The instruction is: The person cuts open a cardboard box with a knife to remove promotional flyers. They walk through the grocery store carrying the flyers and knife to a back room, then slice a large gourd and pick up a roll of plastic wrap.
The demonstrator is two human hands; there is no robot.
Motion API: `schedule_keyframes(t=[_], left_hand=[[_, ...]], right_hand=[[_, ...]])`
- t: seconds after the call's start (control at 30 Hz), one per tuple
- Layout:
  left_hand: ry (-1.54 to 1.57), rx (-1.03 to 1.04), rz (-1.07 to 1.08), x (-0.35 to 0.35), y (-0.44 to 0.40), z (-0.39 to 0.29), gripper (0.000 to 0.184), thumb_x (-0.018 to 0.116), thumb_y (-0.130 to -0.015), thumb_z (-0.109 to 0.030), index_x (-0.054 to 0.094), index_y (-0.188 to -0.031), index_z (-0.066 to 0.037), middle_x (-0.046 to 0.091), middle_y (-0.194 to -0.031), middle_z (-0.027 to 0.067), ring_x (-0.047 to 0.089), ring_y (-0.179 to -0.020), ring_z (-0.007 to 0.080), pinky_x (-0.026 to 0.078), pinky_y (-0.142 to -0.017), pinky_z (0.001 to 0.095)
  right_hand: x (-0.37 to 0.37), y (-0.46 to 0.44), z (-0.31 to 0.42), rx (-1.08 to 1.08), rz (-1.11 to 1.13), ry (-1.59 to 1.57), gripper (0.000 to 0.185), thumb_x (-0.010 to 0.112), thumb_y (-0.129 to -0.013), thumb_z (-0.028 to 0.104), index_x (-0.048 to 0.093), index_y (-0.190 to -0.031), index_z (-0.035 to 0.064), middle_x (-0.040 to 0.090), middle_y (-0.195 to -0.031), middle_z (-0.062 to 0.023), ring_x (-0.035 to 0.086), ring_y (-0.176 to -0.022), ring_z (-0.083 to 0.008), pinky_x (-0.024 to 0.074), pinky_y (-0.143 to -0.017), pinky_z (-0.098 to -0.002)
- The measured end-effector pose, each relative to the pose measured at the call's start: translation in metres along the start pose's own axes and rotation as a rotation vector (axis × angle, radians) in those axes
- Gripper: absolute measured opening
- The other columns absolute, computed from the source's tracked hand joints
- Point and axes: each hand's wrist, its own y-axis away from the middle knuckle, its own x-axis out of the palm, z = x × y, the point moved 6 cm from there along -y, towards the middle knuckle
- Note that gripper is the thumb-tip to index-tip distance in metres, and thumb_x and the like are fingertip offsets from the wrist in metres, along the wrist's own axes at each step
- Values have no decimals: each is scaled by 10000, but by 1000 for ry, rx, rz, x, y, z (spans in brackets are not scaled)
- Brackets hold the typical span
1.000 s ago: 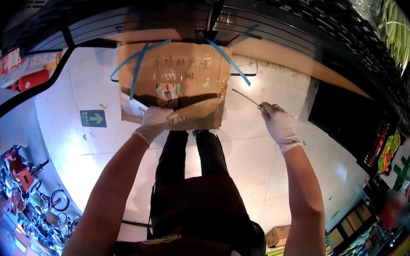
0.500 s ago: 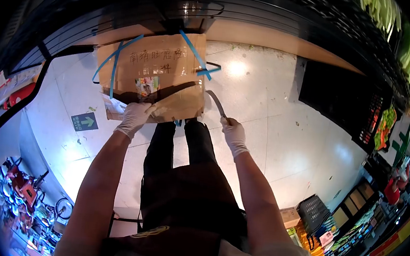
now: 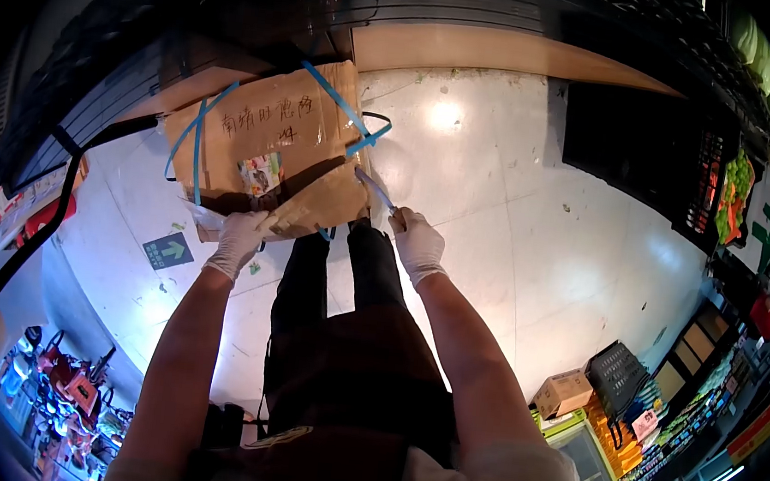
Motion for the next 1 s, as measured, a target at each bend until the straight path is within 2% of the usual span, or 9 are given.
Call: schedule_keyframes(t=[0.27,0.47,0.53,0.63,0.73,0.77,0.83,0.9,1.0], left_hand=[[228,142,-109,-9,61,-2,197,591,-832,-175,657,-979,-63,653,-850,141,607,-831,317,473,-724,404],[100,-94,286,-15,14,6,422,478,-869,-401,647,-959,-25,640,-872,188,610,-837,345,473,-749,392],[-57,-80,367,10,-30,20,595,489,-823,-544,651,-922,20,636,-885,226,617,-887,336,492,-757,357],[386,-252,56,13,-84,17,554,652,-740,-445,585,-1087,-19,622,-931,213,607,-903,309,483,-783,356],[1491,-588,108,43,-117,18,654,803,-644,-246,492,-1203,-108,555,-1068,156,543,-992,206,467,-797,322],[1623,-883,-183,15,-109,10,487,757,-710,-277,533,-1118,-133,590,-957,121,579,-842,205,482,-751,332],[2062,-637,-300,37,-132,37,243,596,-824,-330,546,-992,-161,484,-718,30,461,-624,146,479,-670,315],[2408,24,-119,50,-148,68,242,435,-938,-384,560,-866,-190,379,-480,-60,342,-405,86,477,-589,298],[2404,-835,-478,9,-103,42,257,470,-917,-409,563,-880,-171,436,-503,-50,374,-411,100,497,-607,301]], right_hand=[[5,41,-43,70,27,-11,264,539,-861,370,610,-981,146,645,-891,-72,622,-808,-281,491,-677,-401],[-7,12,-35,307,-43,-315,378,569,-849,428,623,-1006,89,638,-807,-127,618,-728,-305,471,-638,-374],[2,-1,-33,311,-63,-455,343,589,-852,387,626,-955,62,591,-674,-60,550,-601,-199,428,-563,-312],[28,-18,-36,323,-43,-765,253,619,-859,319,623,-887,68,503,-596,51,394,-452,-33,326,-414,-206],[34,-31,-18,451,112,-878,275,600,-868,323,637,-956,65,534,-598,-2,419,-423,-64,352,-394,-223],[32,-35,-12,491,177,-878,293,581,-878,325,637,-983,58,551,-614,-27,433,-420,-77,363,-395,-229],[36,-49,-14,441,141,-865,299,572,-882,326,635,-983,52,555,-623,-30,434,-422,-77,365,-397,-231],[39,-56,-13,405,113,-843,298,567,-885,316,632,-986,44,558,-624,-31,440,-425,-80,368,-401,-233],[36,-62,-5,352,103,-771,327,539,-884,291,626,-968,-12,652,-755,-126,595,-668,-199,459,-647,-304]])
